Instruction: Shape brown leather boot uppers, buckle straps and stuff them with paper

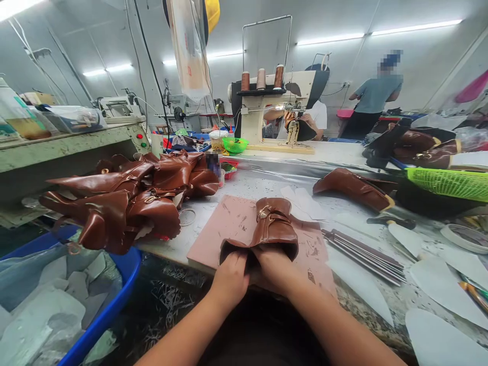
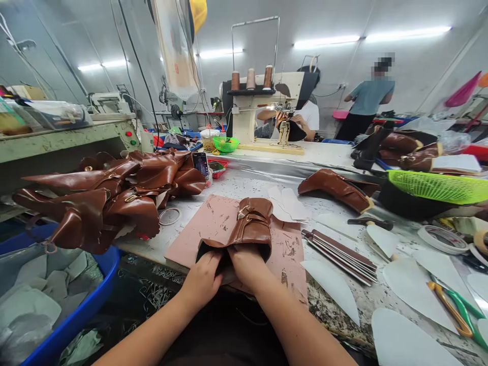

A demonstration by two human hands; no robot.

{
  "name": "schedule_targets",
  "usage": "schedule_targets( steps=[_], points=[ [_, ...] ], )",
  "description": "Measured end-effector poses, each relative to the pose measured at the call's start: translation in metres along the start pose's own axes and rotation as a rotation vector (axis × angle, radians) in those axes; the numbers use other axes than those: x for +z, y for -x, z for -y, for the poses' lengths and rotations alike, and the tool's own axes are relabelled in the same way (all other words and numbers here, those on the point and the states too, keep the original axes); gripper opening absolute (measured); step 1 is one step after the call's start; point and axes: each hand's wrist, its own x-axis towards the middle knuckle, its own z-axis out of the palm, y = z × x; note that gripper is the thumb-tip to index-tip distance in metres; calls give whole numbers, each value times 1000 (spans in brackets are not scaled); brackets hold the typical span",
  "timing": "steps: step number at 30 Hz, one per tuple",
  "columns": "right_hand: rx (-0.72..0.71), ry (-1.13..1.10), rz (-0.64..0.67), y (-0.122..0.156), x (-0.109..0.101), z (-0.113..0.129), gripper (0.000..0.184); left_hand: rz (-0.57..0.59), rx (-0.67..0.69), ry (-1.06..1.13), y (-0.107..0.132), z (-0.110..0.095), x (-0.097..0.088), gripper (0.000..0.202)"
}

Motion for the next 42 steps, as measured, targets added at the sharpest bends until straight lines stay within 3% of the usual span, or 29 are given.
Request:
schedule_targets(
  steps=[4,11,26,32,34,39,42],
  points=[
    [35,6,-28,6,8,1,46,53,-19,-57,-3,-2,6,52],
    [44,-2,-1,11,6,-4,56,120,14,-86,-3,0,-2,61],
    [-37,-19,77,32,13,-15,66,214,90,-134,11,5,-1,55],
    [-105,-90,122,45,3,-21,48,342,326,-170,22,19,-13,68],
    [-145,-127,131,54,-1,-25,43,362,379,-182,22,25,-13,63],
    [-210,-259,111,74,-13,-32,32,298,456,-160,19,36,-14,47],
    [-217,-264,102,75,-21,-25,22,232,511,-147,15,31,-16,40]
  ],
)
